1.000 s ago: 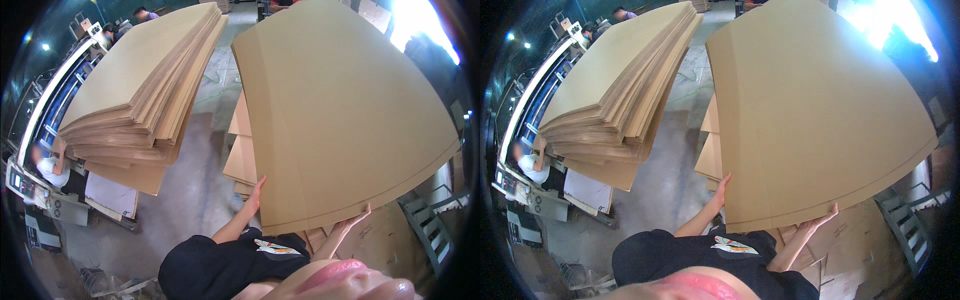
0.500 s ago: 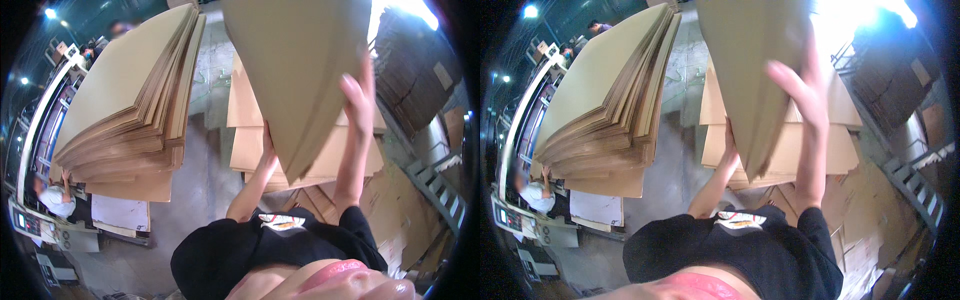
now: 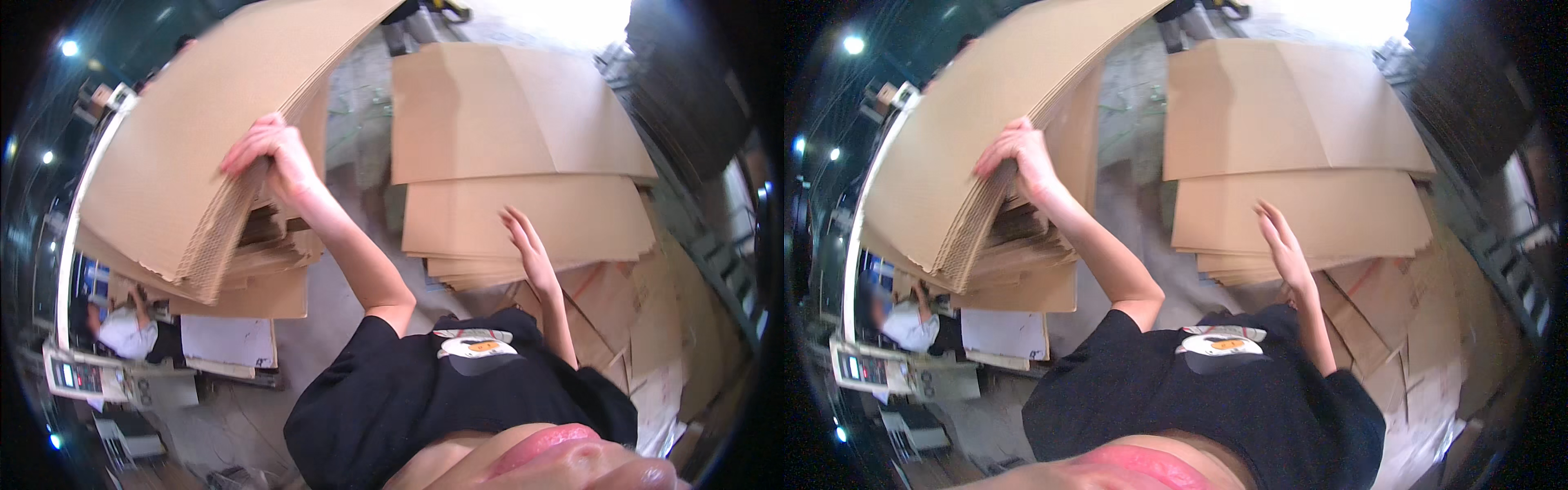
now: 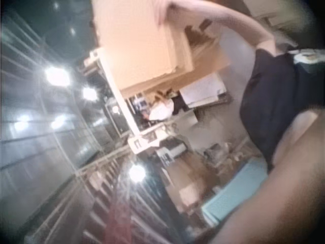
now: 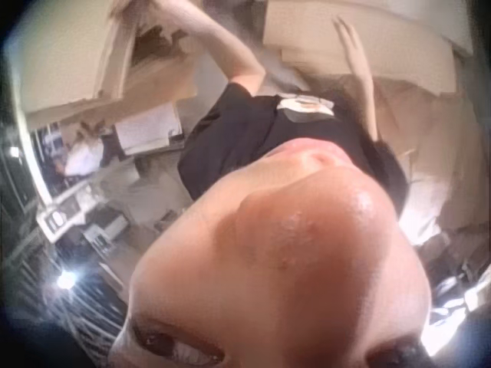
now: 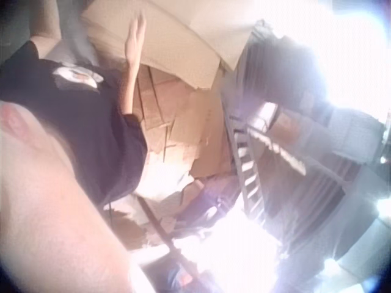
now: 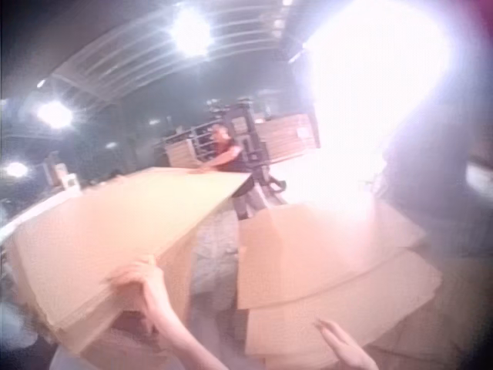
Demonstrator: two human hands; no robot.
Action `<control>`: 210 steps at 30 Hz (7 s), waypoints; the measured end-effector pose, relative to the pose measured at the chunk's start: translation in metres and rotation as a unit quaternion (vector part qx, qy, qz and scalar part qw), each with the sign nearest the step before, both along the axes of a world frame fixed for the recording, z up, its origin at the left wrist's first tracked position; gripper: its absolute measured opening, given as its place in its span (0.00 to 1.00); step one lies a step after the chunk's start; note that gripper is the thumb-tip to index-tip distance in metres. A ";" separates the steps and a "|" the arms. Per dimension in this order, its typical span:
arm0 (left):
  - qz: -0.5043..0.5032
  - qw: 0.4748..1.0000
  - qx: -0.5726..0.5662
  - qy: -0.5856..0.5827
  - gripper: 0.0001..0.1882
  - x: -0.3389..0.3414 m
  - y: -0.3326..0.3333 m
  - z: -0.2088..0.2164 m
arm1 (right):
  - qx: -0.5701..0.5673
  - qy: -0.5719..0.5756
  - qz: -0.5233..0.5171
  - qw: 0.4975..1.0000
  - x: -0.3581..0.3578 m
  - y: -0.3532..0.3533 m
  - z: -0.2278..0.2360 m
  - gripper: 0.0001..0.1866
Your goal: The person repeatedly picks up large flat cardboard sheets from a stack and places them onto a growing pile on the floor. The action is continuous and involves handling the sheets by hand without tools.
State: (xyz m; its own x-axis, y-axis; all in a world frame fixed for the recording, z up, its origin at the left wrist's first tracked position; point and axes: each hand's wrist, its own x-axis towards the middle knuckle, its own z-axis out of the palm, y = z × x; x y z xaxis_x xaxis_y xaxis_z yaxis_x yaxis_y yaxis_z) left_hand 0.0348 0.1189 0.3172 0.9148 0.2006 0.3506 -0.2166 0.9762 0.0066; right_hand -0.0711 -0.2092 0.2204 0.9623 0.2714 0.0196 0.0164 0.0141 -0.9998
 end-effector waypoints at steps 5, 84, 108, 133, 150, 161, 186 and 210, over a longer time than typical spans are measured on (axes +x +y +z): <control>0.104 0.990 -0.069 -0.066 0.19 -0.047 0.103 0.019 | -0.090 0.128 -0.003 0.988 -0.010 -0.016 -0.067 0.27; 0.568 -0.047 0.730 0.377 0.27 -0.322 0.197 0.116 | -0.076 -0.308 0.237 0.918 0.099 0.186 0.069 0.24; 0.650 0.261 0.590 0.401 0.51 -0.348 0.322 0.082 | -0.050 -0.701 0.293 0.648 -0.016 0.467 0.200 0.22; 0.616 0.342 0.593 0.390 0.34 -0.356 0.332 0.075 | -0.045 -0.562 0.001 0.826 0.105 0.422 0.183 0.32; 0.645 0.331 0.584 0.365 0.29 -0.358 0.337 0.068 | 0.104 -0.061 0.101 0.987 0.189 0.354 0.040 0.29; 0.655 0.275 0.602 0.365 0.24 -0.357 0.344 0.064 | -0.031 0.214 0.026 0.976 0.083 0.229 -0.173 0.23; 0.646 0.320 0.576 0.386 0.29 -0.351 0.322 0.070 | -0.383 0.265 0.043 0.884 -0.078 0.015 -0.385 0.22; 0.584 0.407 0.554 0.432 0.42 -0.349 0.276 0.080 | 0.075 -0.581 0.139 0.798 0.072 0.382 0.158 0.18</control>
State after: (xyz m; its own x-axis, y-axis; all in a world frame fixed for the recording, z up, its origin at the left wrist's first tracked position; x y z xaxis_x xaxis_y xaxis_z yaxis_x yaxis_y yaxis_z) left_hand -0.3146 0.3948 0.3972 0.3005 0.8316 0.4670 0.0211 -0.4954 0.8684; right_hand 0.0007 0.1730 0.3782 0.1736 0.3820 0.9077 0.9073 0.2964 -0.2982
